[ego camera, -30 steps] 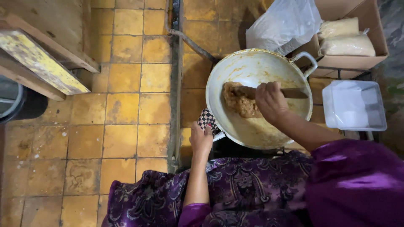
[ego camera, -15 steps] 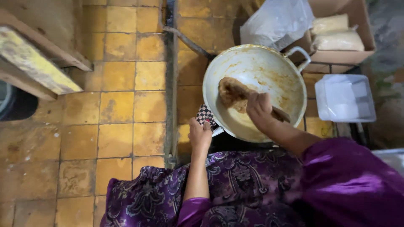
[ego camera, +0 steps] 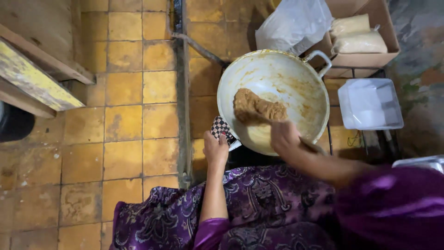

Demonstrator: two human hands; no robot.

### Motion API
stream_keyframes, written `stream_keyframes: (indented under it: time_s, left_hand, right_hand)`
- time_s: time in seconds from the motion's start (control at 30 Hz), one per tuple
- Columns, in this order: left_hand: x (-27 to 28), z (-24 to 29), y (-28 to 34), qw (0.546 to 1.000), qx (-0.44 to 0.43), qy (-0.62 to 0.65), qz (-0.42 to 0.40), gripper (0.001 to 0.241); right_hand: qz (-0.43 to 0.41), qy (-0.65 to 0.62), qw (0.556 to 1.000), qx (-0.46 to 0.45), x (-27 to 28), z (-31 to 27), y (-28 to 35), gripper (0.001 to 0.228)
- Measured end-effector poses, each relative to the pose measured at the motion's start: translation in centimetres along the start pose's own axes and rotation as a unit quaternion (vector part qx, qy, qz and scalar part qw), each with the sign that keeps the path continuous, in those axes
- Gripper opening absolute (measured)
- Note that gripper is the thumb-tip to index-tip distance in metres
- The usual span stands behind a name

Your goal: Stirring a thick brown paste in a large pan using a wooden paddle

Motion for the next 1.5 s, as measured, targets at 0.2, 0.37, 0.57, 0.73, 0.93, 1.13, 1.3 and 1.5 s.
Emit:
stream_keyframes:
  time_s: [0.2,0.37,0.57,0.73,0.93,1.13,1.3,1.5]
  left_hand:
    - [-0.1,0.3,0.1,1.0,0.003,0.001,-0.01,0.049]
    - [1.2,1.6,1.0,1.0,0.013,0.003,-0.011,0.047]
    - [0.3,1.2,0.1,1.0,-0.002,-0.004,0.009,0.046]
    - [0.0,0.2,-0.2,0.999,-0.008,-0.005,0.035,0.041]
    - [-0.2,0.1,-0.7,0.999,-0.009,-0.033,-0.03,0.047]
    - [-0.3,0.1,-0.6,0.998,-0.008,-0.047,-0.041,0.049]
    - [1.1,2.1,0.6,0.999,-0.022,-0.016,-0.037,0.047]
    - [0.5,1.3,0.0,0.999,-0.022,-0.017,-0.038,0.047]
  right_hand:
    - [0.044,0.134,0.982,-0.125,-5.3,4.6,-2.2,0.023]
    - [-0.087,0.008,0.984,-0.154,-9.5,12.4,0.3,0.011]
    - [-0.373,-0.057,0.89,-0.257,-4.8,20.9,5.8,0.038]
    - [-0.526,-0.109,0.779,-0.323,-11.0,20.1,15.8,0.062]
    - [-0.428,-0.311,0.763,-0.372,-15.3,15.5,9.6,0.046]
    - [-0.068,-0.028,0.968,-0.241,-7.9,15.6,1.5,0.015]
    - [-0.032,0.036,0.998,-0.05,1.9,8.5,-0.2,0.012]
    - [-0.079,0.119,0.978,-0.155,-10.3,8.2,-1.2,0.006]
Point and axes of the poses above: each hand's wrist, its own y-axis away from the middle knuckle, its own x-axis out of the back of the hand, z = x × y, the point moved 10 cm from there along -y, towards the middle knuckle, and after that the axes turned 2 degrees about z, right-handed, at the moved point
